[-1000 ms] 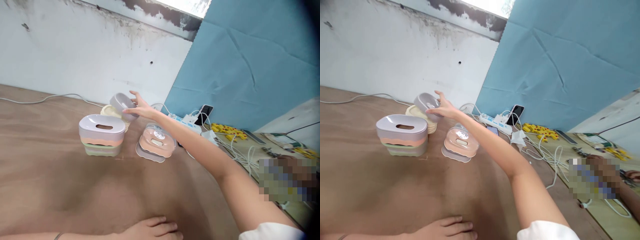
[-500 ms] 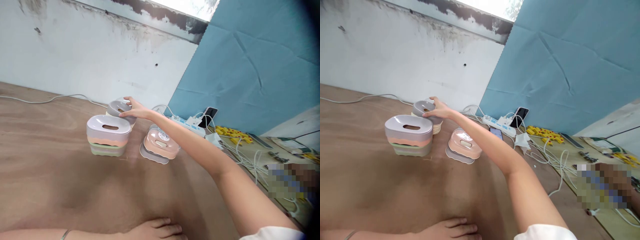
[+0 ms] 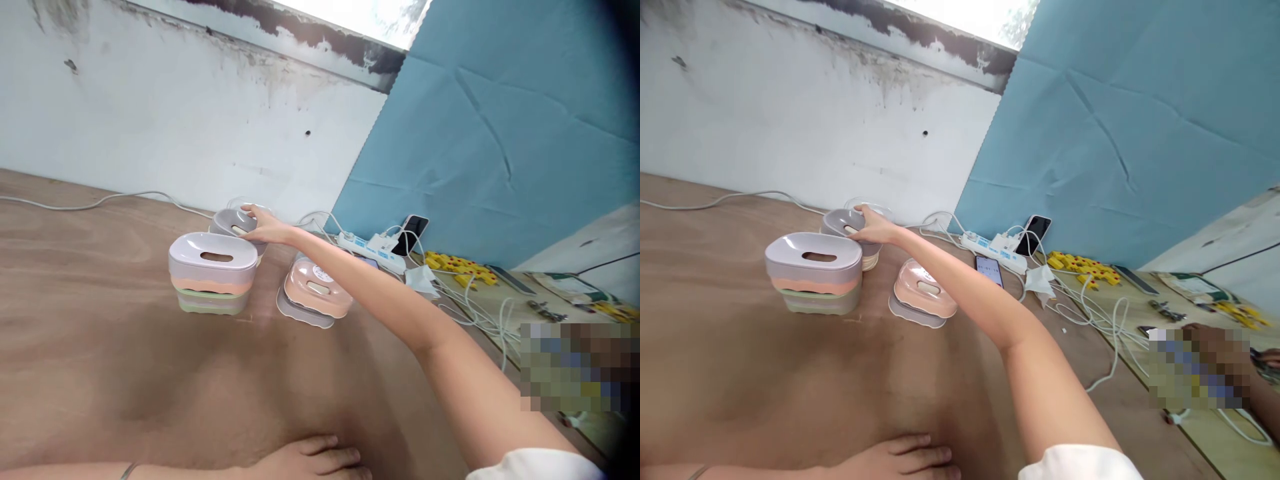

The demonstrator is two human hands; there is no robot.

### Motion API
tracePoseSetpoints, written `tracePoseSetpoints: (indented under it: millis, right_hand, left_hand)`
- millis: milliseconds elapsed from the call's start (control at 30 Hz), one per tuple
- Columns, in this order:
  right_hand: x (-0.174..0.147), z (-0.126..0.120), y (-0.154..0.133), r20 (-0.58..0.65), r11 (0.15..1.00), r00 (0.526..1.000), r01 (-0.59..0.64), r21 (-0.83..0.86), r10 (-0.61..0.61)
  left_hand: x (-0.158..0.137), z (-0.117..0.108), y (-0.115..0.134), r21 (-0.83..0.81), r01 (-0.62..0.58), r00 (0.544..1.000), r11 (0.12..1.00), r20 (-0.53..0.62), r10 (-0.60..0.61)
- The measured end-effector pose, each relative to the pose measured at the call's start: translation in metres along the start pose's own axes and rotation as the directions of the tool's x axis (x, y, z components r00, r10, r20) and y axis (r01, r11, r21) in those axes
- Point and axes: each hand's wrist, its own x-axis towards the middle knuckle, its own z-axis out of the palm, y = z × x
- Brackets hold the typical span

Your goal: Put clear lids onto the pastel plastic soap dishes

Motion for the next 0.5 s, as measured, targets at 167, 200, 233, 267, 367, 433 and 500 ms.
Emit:
tracePoseSetpoints:
  millis: [167,200,233,267,367,433,500]
  right_hand:
    - [0.001,0.0,0.002,-0.027,0.999,0.999,-0.027,0.028,0.028]
    - [0.001,0.0,0.002,-0.036,0.999,0.999,-0.036,0.04,0.038]
    - [0.0,-0.001,0.003,-0.043,0.997,0.998,-0.046,0.055,0.049]
    - [0.0,-0.003,0.004,-0.05,0.996,0.997,-0.057,0.073,0.061]
    - [-0.004,-0.011,0.011,-0.074,0.986,0.992,-0.09,0.14,0.101]
    - [-0.012,-0.02,0.018,-0.099,0.978,0.988,-0.099,0.184,0.119]
    - [-0.025,-0.03,0.025,-0.134,0.97,0.982,-0.099,0.221,0.131]
  left_hand:
    - [0.001,-0.002,-0.002,0.008,-0.029,0.998,1.0,0.049,0.028]
    - [0.001,-0.002,-0.002,0.009,-0.03,0.998,0.999,0.06,0.03]
    - [0.002,-0.003,-0.003,0.01,-0.03,0.998,0.999,0.063,0.03]
    - [0.002,-0.003,-0.003,0.011,-0.027,0.998,1.0,0.062,0.026]
    - [0.003,-0.004,-0.003,0.011,-0.019,0.999,1.0,0.035,0.019]
    - [0.002,-0.005,-0.002,0.013,-0.005,1.0,1.0,0.021,0.005]
    - [0.002,-0.004,-0.001,0.018,0.008,1.0,1.0,0.012,-0.008]
